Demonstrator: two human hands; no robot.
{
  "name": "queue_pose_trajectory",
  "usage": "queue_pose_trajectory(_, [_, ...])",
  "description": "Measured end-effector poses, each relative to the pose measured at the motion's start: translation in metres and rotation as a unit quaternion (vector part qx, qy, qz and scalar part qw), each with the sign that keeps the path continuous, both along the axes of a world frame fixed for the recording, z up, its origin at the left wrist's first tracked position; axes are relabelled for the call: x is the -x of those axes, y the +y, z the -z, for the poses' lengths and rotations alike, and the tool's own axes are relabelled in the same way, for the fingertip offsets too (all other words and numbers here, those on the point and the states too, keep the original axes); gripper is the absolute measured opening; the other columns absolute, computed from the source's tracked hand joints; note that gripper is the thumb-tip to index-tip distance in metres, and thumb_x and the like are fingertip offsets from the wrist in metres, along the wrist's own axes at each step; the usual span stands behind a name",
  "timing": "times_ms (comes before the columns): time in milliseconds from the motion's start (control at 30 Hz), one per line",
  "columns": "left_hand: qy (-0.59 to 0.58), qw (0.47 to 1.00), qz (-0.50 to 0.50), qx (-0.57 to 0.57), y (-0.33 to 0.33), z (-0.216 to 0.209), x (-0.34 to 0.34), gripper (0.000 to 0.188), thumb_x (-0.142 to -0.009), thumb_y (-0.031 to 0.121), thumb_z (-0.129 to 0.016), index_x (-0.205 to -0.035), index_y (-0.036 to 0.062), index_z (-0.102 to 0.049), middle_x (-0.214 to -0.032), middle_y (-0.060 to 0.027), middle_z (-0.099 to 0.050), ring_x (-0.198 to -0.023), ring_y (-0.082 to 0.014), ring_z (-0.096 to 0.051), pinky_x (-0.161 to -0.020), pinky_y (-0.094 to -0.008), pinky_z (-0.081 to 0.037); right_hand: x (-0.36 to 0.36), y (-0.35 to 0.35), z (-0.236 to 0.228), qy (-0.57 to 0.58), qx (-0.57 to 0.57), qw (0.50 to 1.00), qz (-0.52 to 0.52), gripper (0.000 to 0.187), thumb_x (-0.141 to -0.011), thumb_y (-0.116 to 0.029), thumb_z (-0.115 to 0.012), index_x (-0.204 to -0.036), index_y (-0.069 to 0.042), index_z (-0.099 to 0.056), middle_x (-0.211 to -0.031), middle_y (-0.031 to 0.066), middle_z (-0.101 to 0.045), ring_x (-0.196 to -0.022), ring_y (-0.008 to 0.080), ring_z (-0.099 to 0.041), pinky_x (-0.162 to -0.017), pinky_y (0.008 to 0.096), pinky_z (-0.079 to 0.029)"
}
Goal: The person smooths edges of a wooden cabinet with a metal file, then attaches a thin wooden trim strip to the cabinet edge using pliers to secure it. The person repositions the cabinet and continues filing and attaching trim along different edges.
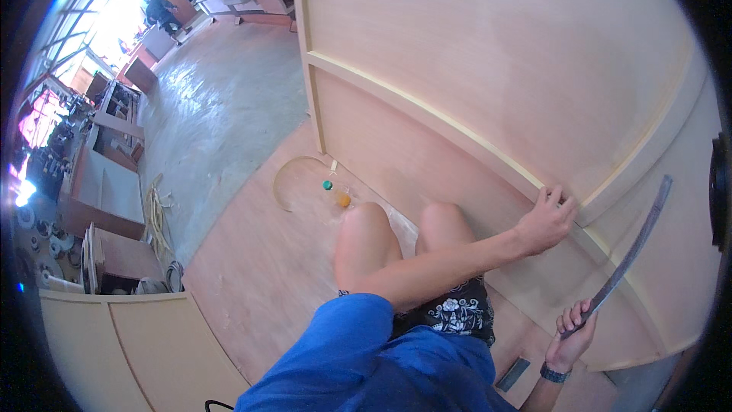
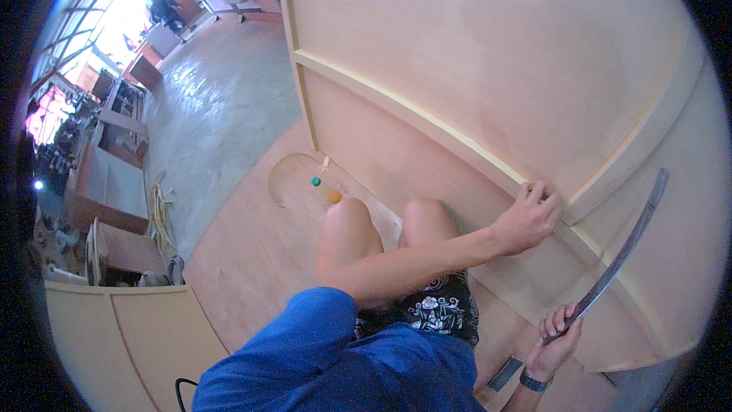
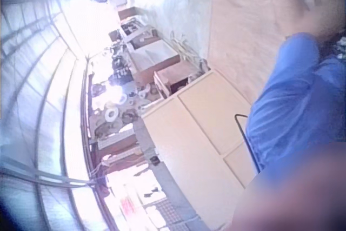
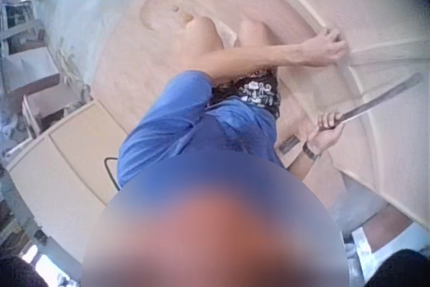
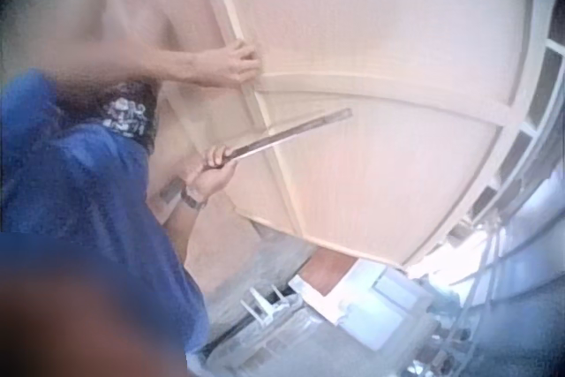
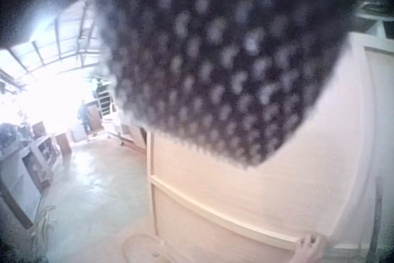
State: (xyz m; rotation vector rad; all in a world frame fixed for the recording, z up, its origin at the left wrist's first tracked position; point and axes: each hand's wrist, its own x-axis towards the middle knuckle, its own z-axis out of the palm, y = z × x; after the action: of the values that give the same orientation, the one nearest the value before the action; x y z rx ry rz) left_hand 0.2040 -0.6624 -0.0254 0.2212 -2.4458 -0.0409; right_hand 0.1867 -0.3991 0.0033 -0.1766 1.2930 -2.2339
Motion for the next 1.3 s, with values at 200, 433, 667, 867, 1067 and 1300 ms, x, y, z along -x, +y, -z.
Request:
queue_pose_trajectory(200, [0.044, 0.994, 0.086, -0.056, -0.021, 0.006, 0.009, 0.031, -0.087, 0.018, -0.071, -0.111, -0.0015, -0.070, -0.119, -0.0154, -0.063, -0.118, -0.0372, -0.057, -0.103, -0.0516, -0.048, -0.019, -0.008, 0.004, -0.012, 0.021, 1.000, 0.002, 0.033, -0.119, -0.042, -0.043, -0.099, -0.017, -0.048, -0.072, -0.0074, -0.037, -0.057, 0.0043, -0.033, -0.050, 0.0234, -0.028])
queue_pose_trajectory(433, [-0.015, 0.974, 0.184, -0.132, -0.114, 0.003, -0.004, 0.013, -0.087, 0.017, -0.078, -0.099, 0.0108, -0.078, -0.111, -0.0088, -0.075, -0.118, -0.0313, -0.065, -0.106, -0.0496, -0.051, -0.066, 0.002, 0.040, 0.148, -0.002, 0.989, -0.005, 0.046, -0.115, -0.053, -0.050, -0.086, -0.018, -0.045, -0.067, -0.0066, -0.037, -0.054, 0.0101, -0.036, -0.053, 0.0318, -0.034])
queue_pose_trajectory(667, [0.076, 0.981, 0.106, -0.141, -0.151, 0.018, 0.008, 0.007, -0.088, 0.019, -0.079, -0.095, 0.0156, -0.078, -0.101, -0.0028, -0.073, -0.111, -0.0279, -0.066, -0.093, -0.0488, -0.049, -0.059, -0.003, 0.041, -0.023, -0.033, 0.971, 0.237, 0.045, -0.114, -0.049, -0.056, -0.081, -0.021, -0.043, -0.061, -0.0080, -0.031, -0.050, 0.0081, -0.031, -0.049, 0.0298, -0.030])
queue_pose_trajectory(867, [-0.029, 0.979, 0.199, -0.033, -0.208, 0.039, 0.028, 0.010, -0.094, 0.022, -0.073, -0.101, 0.0147, -0.077, -0.105, -0.0071, -0.071, -0.118, -0.0280, -0.065, -0.099, -0.0495, -0.048, -0.138, 0.043, 0.093, -0.068, -0.208, 0.896, 0.385, 0.043, -0.110, -0.046, -0.063, -0.080, -0.020, -0.048, -0.058, -0.0070, -0.038, -0.045, 0.0081, -0.034, -0.043, 0.0282, -0.028])
queue_pose_trajectory(1067, [0.059, 0.966, 0.248, -0.029, -0.260, 0.070, 0.036, 0.018, -0.096, 0.028, -0.076, -0.098, 0.0110, -0.069, -0.107, -0.0062, -0.065, -0.112, -0.0263, -0.064, -0.091, -0.0468, -0.045, -0.248, 0.047, 0.213, -0.118, -0.545, 0.733, 0.389, 0.051, -0.101, -0.050, -0.073, -0.074, -0.010, -0.057, -0.061, 0.0026, -0.056, -0.053, 0.0177, -0.055, -0.051, 0.0382, -0.043])
queue_pose_trajectory(1300, [0.115, 0.984, 0.135, -0.013, -0.282, 0.110, 0.062, 0.025, -0.099, 0.036, -0.076, -0.096, 0.0130, -0.067, -0.101, -0.0043, -0.062, -0.108, -0.0255, -0.061, -0.090, -0.0460, -0.042, -0.386, 0.046, 0.299, -0.161, -0.667, 0.618, 0.383, 0.057, -0.095, -0.050, -0.075, -0.072, 0.002, -0.067, -0.065, 0.0168, -0.066, -0.062, 0.0315, -0.064, -0.061, 0.0528, -0.046])
